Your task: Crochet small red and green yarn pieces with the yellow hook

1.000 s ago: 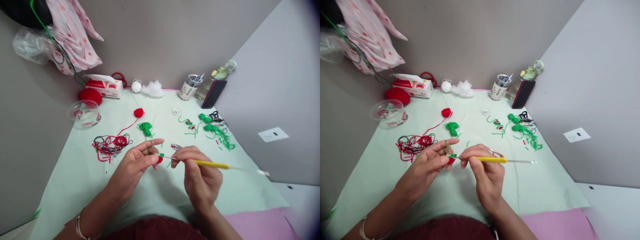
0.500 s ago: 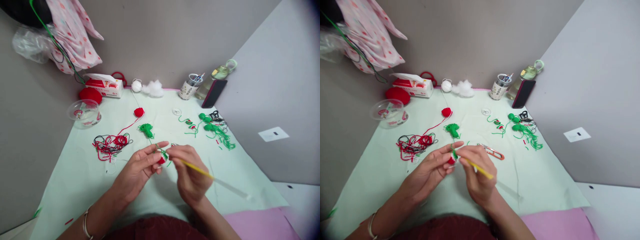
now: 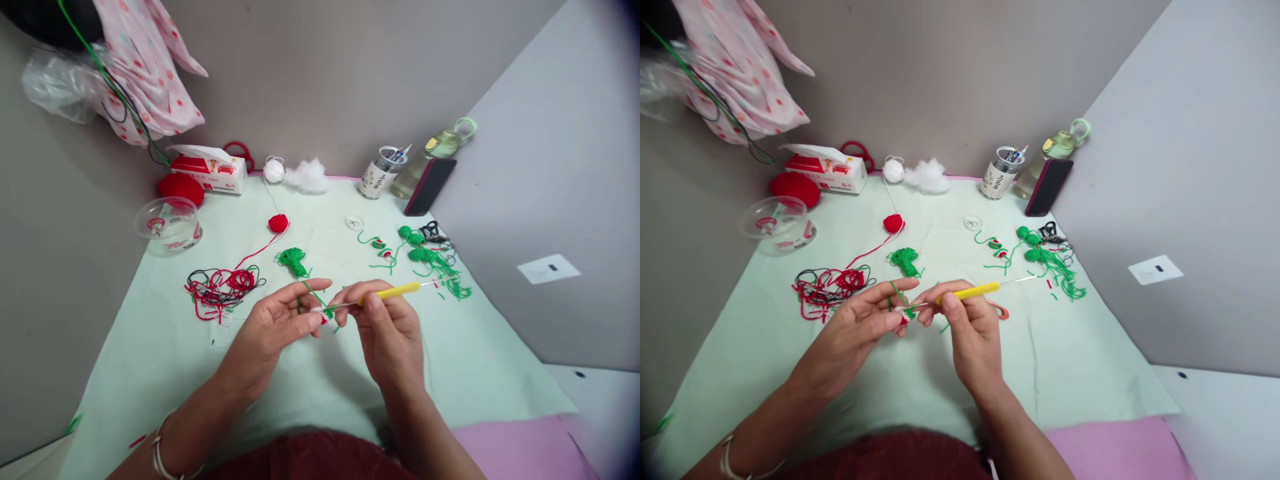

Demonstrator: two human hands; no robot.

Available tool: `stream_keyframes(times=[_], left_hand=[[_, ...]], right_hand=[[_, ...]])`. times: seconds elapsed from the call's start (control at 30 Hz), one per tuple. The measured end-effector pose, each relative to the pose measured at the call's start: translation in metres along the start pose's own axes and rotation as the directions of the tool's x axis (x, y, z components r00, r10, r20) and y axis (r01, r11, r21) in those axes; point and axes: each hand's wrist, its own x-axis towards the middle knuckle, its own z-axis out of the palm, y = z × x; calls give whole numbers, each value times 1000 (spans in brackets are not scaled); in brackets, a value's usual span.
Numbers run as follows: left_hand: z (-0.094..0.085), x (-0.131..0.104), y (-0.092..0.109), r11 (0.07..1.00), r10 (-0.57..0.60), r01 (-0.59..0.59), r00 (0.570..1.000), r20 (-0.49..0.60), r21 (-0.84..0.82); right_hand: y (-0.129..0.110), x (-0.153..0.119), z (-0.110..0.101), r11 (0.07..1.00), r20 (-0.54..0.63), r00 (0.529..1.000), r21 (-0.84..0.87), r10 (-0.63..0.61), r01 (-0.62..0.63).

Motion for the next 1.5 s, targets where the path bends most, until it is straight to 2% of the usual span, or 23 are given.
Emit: stream_keyframes(times=[0.13,0.23,0.4,0.63,0.7,0.83,0.87,0.93,1.0,1.07,1.13,1.2,1.23,1.3,1.37,1.43,1.5], left_hand=[[-2,-1,1,999,9,-8,1000,-16,36],[-3,-2,0,998,30,-28,999,-19,64],[-1,-3,-1,989,73,-66,996,-53,130],[4,-4,0,953,172,-135,978,-120,272],[5,-3,-2,939,214,-161,966,-148,303],[10,-4,-7,898,329,-233,919,-217,373],[11,-4,-8,907,321,-231,920,-224,351],[13,-4,-9,965,211,-172,957,-199,197],[12,-3,-9,998,30,-35,995,-100,-43],[9,-1,-6,972,-93,91,996,2,-215],[6,0,-3,956,-117,121,993,29,-266],[3,0,0,966,-80,82,997,17,-244],[3,0,1,974,-56,58,998,17,-221],[4,-1,1,986,-18,21,1000,16,-167],[5,-1,-2,994,13,-13,1000,-3,-112],[7,-1,-6,996,48,-52,998,-44,-75],[8,0,-9,993,56,-62,996,-69,-97]], right_hand=[[-5,-2,0,996,15,999,-85,-35,36],[-8,-6,0,970,48,990,-202,-130,137],[-12,-11,-1,865,153,953,-400,-262,302],[-11,-10,-1,752,239,894,-483,-379,448],[-10,-10,1,672,298,860,-538,-414,509],[-1,-14,6,419,400,778,-675,-484,608],[2,-16,6,362,409,765,-703,-497,611],[7,-19,7,302,408,753,-736,-517,606],[8,-20,6,344,353,772,-743,-528,575],[3,-20,5,480,257,821,-708,-509,519],[-3,-17,5,667,125,882,-609,-454,429],[-8,-13,5,831,28,931,-441,-365,339],[-9,-10,6,883,6,948,-362,-317,298],[-8,-7,7,921,21,968,-302,-252,246],[-6,-7,9,911,49,970,-334,-240,242],[-2,-10,10,855,82,953,-424,-291,297],[2,-14,10,752,143,924,-544,-356,374]])
